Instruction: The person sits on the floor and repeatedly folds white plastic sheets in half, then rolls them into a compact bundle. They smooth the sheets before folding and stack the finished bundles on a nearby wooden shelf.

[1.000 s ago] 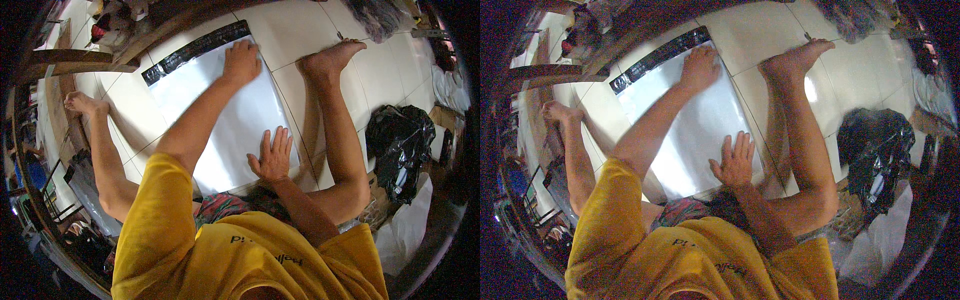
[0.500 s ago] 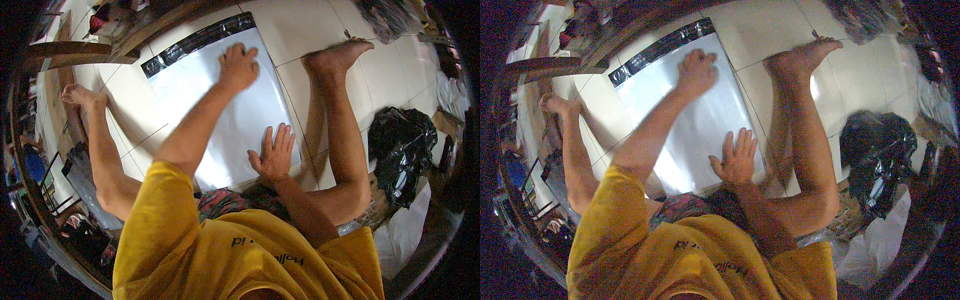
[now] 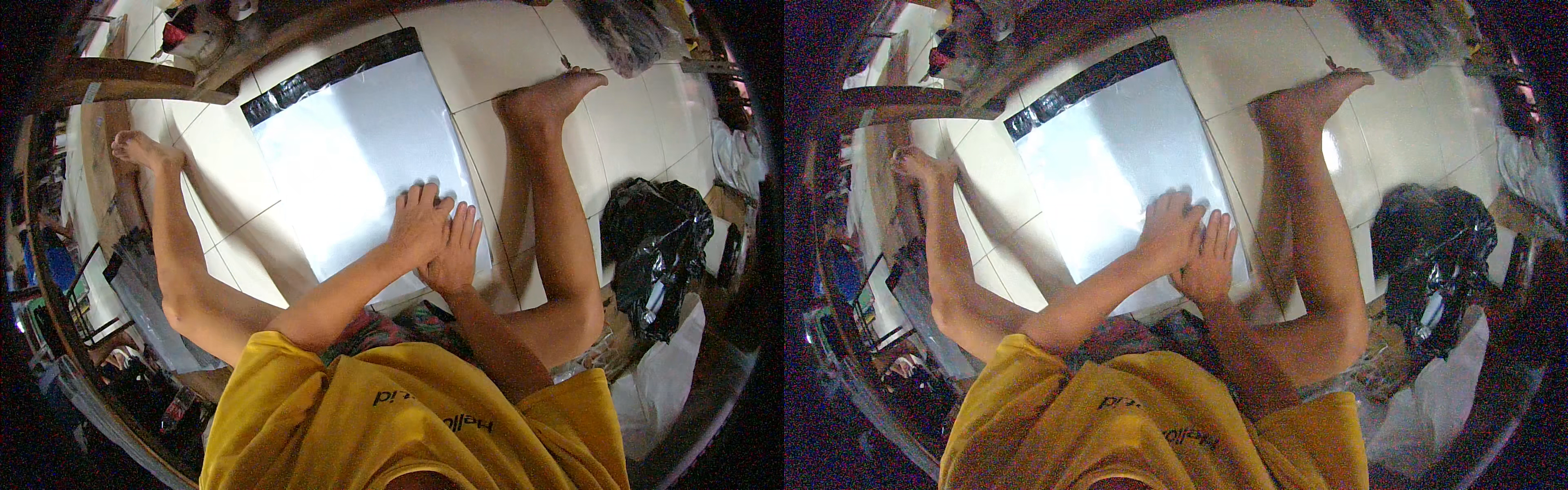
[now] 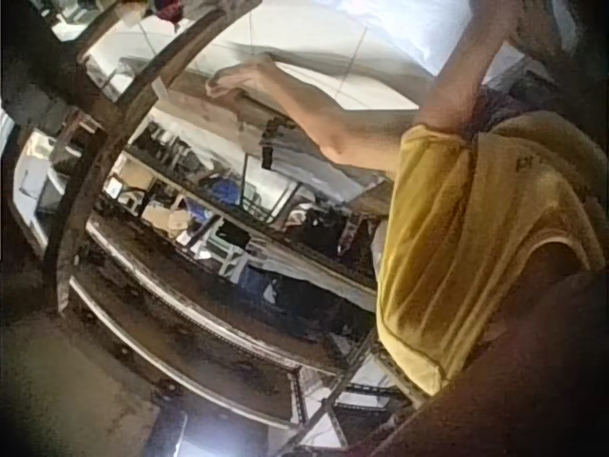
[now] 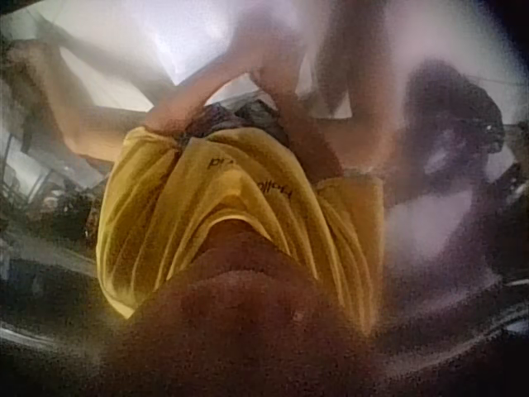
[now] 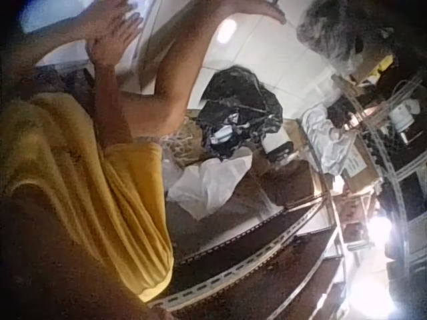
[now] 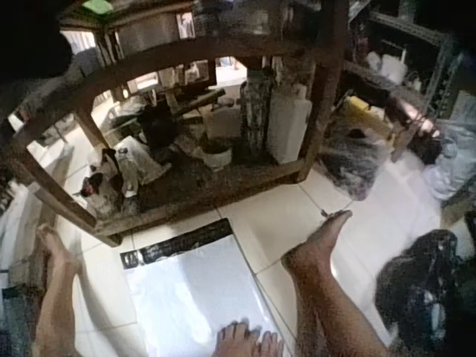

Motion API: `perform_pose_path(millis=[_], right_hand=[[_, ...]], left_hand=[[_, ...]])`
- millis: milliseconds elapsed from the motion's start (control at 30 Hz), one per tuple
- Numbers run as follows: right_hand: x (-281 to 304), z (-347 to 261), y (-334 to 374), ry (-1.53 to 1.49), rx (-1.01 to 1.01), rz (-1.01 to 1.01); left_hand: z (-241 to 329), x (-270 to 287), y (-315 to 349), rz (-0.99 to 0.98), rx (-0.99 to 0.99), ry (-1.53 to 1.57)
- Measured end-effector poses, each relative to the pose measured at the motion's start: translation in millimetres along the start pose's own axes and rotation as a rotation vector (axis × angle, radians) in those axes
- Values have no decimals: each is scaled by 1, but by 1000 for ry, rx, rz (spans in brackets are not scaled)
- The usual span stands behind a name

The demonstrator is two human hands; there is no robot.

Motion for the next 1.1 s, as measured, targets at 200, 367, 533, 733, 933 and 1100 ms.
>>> perform_pose_path(millis=[200,367,533,733,933,1100], right_hand=[[-2,1,4,11,12,-17],[1,0,3,-4,14,-23],[5,-7,2,-28,17,2],[0,-2,1,30,60,52],[-1,1,3,40,81,59],[1,-3,2,16,55,35]], left_hand=[[-53,5,-52,74,190,-61],[-129,38,-125,-11,329,-71],[-142,47,-138,35,342,-112],[-53,18,-55,-49,192,-31],[-18,4,1,16,265,67],[-103,17,-57,109,365,-55]])
Point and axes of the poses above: each hand's wrist, its own y-axis away from the middle knuckle, its own x-axis out of the back of the hand, z = x × y, the point moved 4 cm from there along -y, towards the middle knuckle, and after that the axes turned 13 degrees about -y, right-handed, at the moved point
